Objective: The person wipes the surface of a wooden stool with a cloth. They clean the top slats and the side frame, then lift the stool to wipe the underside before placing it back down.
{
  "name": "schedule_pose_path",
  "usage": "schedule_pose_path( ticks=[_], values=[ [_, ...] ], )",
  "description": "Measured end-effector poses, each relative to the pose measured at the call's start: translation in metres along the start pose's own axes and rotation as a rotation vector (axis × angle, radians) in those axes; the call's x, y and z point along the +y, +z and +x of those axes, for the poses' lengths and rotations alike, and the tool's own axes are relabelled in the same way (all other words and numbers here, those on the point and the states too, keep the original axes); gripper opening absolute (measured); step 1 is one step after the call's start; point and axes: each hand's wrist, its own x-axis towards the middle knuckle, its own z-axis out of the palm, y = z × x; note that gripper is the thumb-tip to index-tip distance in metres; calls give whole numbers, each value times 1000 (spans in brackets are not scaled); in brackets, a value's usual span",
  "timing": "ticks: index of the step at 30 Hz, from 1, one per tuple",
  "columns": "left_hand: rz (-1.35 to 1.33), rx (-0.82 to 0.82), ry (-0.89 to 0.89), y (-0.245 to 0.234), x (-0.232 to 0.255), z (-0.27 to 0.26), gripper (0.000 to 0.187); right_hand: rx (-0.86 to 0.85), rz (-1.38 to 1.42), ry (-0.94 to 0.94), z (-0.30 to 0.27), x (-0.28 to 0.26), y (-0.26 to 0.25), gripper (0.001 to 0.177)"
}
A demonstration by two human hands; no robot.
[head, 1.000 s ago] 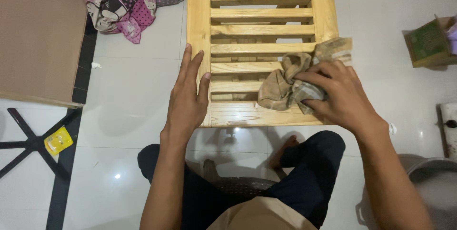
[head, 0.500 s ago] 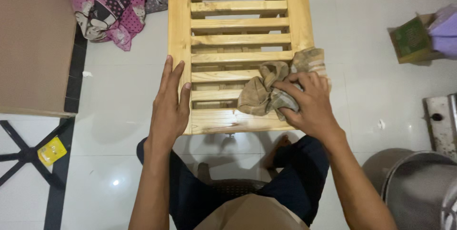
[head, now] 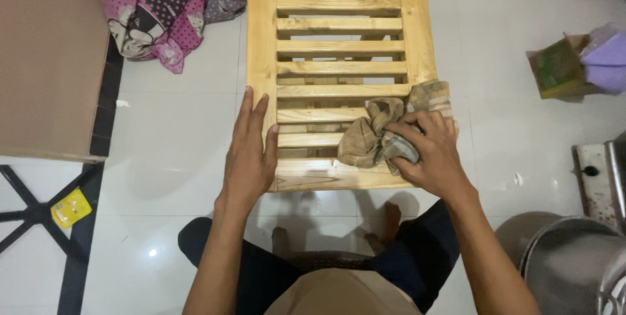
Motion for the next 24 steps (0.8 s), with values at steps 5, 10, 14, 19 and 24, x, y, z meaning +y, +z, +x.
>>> schedule_pose_path(
  ticks=[5, 10, 14, 19, 24],
  values=[
    [52, 6, 2, 5, -3, 0, 49, -10, 6, -40, 5, -4, -1, 56],
    [67, 12, 32, 8, -9, -2, 49, -69, 2, -47, 11, -20, 6, 60],
    [23, 17, 31, 8, -12, -2, 50, -133, 3, -28, 23, -41, 13, 61],
    [-158, -9, 16, 2, -16, -2, 60, -186, -13, -16, 36, -67, 24, 61],
    [-196, -13, 3, 0, -15, -5, 48, -184, 55, -30, 52, -80, 44, 60]
  ],
)
